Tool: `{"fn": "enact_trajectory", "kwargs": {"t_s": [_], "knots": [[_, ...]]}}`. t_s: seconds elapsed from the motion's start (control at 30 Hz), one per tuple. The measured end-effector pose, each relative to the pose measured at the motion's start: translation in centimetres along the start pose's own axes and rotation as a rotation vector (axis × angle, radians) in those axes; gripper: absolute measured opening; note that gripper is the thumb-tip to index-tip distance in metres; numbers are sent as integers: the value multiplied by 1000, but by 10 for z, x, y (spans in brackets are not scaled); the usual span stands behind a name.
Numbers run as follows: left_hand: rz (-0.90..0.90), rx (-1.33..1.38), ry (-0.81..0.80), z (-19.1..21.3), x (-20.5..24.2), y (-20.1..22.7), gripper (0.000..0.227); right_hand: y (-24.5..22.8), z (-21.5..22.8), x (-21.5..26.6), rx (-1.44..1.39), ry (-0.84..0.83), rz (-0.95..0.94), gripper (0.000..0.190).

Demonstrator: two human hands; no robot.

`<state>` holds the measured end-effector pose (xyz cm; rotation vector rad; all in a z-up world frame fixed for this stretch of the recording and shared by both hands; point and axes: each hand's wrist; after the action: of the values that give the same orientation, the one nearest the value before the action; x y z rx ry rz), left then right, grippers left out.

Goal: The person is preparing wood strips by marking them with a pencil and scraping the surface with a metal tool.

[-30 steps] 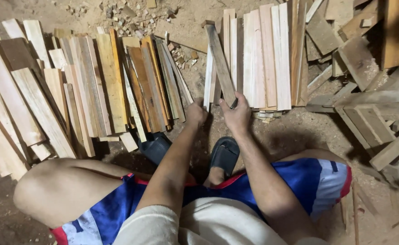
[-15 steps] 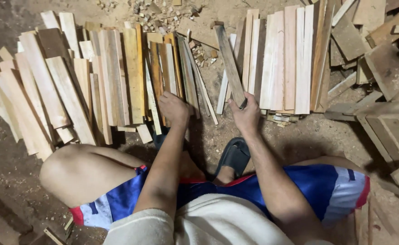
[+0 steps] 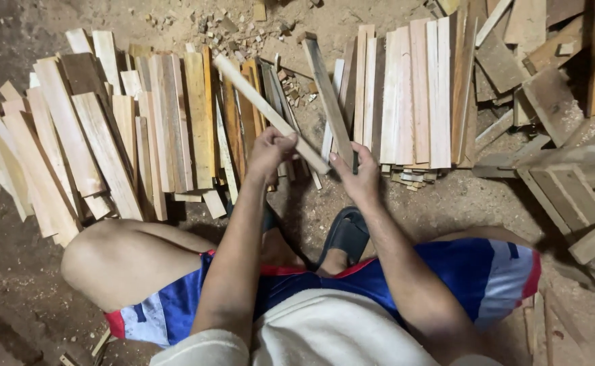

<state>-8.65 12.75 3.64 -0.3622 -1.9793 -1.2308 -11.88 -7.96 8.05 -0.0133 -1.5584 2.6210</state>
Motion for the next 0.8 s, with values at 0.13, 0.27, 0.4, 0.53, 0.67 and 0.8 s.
{"fn": "enact_trajectory", "kwargs": {"t_s": [0.13,0.27,0.4,0.53,0.67,0.8], "knots": [[-34,86,-216,-15,42,11,34,-3,3,0,-145,-1,41,64],[-2,120,-434,-6,62,24,50,-21,13,10,-193,-36,33,65],[13,176,-571,-1,66,17,45,-33,31,25,-64,6,262,60],[-5,192,-605,-11,84,-4,61,-38,33,47,-12,2,413,52],[-16,178,-671,-16,100,-8,56,-20,22,56,120,35,830,53],[-40,166,-683,-13,115,0,54,-29,23,61,211,104,970,50]]}}
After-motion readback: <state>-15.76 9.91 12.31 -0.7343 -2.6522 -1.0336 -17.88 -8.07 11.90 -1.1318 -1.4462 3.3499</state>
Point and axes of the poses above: each hand's wrist, its own x-axis away from the middle knuckle, its own z-axis out of the back of the hand, y = z × x, and after that the axes turned 12 degrees about z, right-handed
